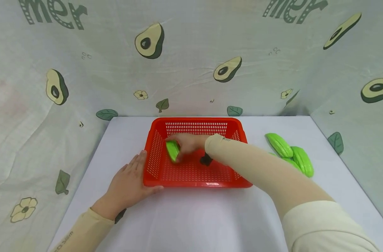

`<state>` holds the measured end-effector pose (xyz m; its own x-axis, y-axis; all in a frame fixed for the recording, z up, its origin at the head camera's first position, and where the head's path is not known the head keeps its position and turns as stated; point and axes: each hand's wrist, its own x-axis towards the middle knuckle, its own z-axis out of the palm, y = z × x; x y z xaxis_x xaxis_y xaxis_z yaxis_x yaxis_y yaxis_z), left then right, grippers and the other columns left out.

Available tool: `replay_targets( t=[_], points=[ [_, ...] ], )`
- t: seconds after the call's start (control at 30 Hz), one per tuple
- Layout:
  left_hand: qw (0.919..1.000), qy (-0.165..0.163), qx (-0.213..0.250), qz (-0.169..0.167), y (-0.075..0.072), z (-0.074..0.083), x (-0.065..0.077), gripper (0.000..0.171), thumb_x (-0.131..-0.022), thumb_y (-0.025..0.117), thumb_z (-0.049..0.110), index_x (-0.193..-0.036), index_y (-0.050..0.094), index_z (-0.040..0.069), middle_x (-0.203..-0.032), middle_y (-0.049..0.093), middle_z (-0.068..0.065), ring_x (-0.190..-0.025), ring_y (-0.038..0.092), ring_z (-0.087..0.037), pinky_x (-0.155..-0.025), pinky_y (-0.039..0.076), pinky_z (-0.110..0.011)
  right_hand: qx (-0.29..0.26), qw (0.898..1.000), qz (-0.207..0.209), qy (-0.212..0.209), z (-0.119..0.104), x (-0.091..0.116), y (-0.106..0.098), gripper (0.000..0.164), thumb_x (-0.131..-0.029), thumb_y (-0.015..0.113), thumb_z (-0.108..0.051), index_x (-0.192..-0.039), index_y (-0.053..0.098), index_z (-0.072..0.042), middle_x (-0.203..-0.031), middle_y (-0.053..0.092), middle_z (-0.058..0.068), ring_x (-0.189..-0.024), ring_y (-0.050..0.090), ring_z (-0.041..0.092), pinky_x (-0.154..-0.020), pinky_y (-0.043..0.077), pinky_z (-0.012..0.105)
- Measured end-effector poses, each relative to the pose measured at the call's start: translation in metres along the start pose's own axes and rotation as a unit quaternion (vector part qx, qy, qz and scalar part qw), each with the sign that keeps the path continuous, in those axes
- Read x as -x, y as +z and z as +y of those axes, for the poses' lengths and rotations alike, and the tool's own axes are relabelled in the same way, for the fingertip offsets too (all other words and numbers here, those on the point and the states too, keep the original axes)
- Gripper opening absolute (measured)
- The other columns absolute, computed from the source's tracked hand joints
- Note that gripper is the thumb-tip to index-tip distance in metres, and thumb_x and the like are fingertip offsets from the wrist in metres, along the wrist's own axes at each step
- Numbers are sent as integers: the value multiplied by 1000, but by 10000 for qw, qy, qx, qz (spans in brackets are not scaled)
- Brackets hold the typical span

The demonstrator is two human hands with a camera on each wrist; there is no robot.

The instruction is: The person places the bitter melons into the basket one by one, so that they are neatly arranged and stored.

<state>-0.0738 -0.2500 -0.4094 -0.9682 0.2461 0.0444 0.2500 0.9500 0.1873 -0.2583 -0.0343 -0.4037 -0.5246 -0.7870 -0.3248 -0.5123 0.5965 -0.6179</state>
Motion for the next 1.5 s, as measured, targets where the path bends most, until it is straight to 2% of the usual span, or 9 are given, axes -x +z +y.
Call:
replay_targets(
  t=[0.17,0.3,0.5,0.8,1.13,1.5],
  points=[
    [10000,20,-56,15,1,0,0,126,-74,55,86,-156,20,-4,-157,31,-22,-140,36,-43,-102,41,-63,-216,9998,-24,-16,2,-3,6,86,-80,86,-21,-153,41,-16,-116,53,0,-105,50,18,-83,49,27],
    [10000,56,-68,28,1,1,-1,126,-74,56,85,-155,21,-5,-157,31,-22,-139,36,-43,-102,41,-62,-98,9999,39,-7,3,-6,8,86,-79,86,-22,-153,41,-17,-119,52,-1,-106,49,18,-84,49,27],
    [10000,74,-48,31,2,2,-2,126,-74,58,83,-155,21,-5,-157,31,-22,-140,35,-42,-103,41,-61,80,9997,194,-103,3,-12,13,87,-80,86,-20,-153,39,-12,-124,51,2,-107,49,18,-86,48,26],
    [10000,-14,-7,-8,-2,2,0,127,-73,61,82,-156,19,-4,-157,31,-23,-140,36,-43,-101,42,-62,429,9983,316,-220,-9,-12,19,86,-81,85,-20,-153,39,-10,-121,52,1,-105,50,16,-86,46,24],
    [10000,16,13,88,-2,1,1,126,-73,62,82,-155,21,-4,-157,31,-22,-140,35,-43,-104,40,-59,366,9988,337,-48,-12,-15,20,87,-80,86,-26,-153,40,-14,-123,53,0,-106,50,15,-88,47,24],
    [9999,-29,105,35,2,0,0,126,-72,65,79,-156,21,-3,-158,30,-21,-140,34,-43,-103,41,-59,412,9985,338,-113,-9,-12,22,86,-82,85,-24,-153,39,-12,-123,53,1,-106,49,15,-88,46,24]
  ],
)
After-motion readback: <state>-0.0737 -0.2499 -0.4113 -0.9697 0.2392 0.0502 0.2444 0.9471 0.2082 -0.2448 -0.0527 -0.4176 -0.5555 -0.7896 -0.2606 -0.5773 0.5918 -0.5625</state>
